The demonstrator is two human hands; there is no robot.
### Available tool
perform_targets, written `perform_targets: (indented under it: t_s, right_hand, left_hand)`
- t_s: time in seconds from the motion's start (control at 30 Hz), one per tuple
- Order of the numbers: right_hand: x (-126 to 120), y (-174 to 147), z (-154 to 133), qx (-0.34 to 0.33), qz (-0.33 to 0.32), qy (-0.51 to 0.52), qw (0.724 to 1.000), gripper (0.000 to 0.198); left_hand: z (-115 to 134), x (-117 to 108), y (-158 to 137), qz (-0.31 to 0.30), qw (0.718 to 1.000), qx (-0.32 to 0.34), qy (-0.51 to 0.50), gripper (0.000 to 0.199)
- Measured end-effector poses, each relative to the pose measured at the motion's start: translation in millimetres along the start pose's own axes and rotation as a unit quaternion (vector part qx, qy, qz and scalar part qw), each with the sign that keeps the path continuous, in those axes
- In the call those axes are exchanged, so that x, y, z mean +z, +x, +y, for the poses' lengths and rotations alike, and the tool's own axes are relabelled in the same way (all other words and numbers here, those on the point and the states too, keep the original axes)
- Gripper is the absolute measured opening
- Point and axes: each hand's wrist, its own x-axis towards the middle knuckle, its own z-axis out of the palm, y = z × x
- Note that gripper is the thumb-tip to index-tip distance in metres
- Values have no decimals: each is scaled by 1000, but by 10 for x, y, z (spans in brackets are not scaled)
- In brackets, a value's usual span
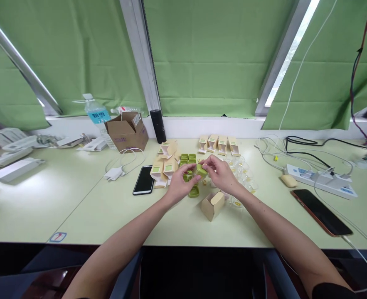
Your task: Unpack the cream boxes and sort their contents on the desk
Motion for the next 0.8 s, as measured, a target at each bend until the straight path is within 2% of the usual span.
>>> perform_targets:
  t_s: [0.13, 0.27, 0.4, 0.47, 0.57, 0.67, 0.73, 0.8]
  right_hand:
    - [48, -33, 89, 5, 8, 29, 1000, 10]
    - [51, -71, 131, 16, 11, 36, 999, 11]
    - [-23, -81, 114, 24, 15, 16, 999, 10]
    - [-91, -83, 70, 24, -1, -16, 1000, 10]
    - [-199, -98, -32, 26, -83, -115, 990, 10]
    - [-258, -121, -123, 27, -147, -231, 961, 10]
    - [-263, -129, -150, 21, -168, -270, 948, 12]
    - [-254, -128, -148, 10, -186, -280, 942, 13]
  left_hand:
    - [16, 4, -11, -5, 1000, 4, 10, 42]
    - [29, 20, -40, -36, 999, 22, 19, 48]
    - [54, -12, -79, -17, 992, 103, 70, 49]
    - [88, -37, -106, -5, 978, 175, 109, 44]
    - [174, -25, -188, -62, 947, 272, 159, 55]
    - [256, 89, -337, -133, 914, 314, 220, 80]
    - [279, 195, -450, -154, 891, 334, 265, 81]
    - [278, 277, -538, -160, 884, 340, 279, 71]
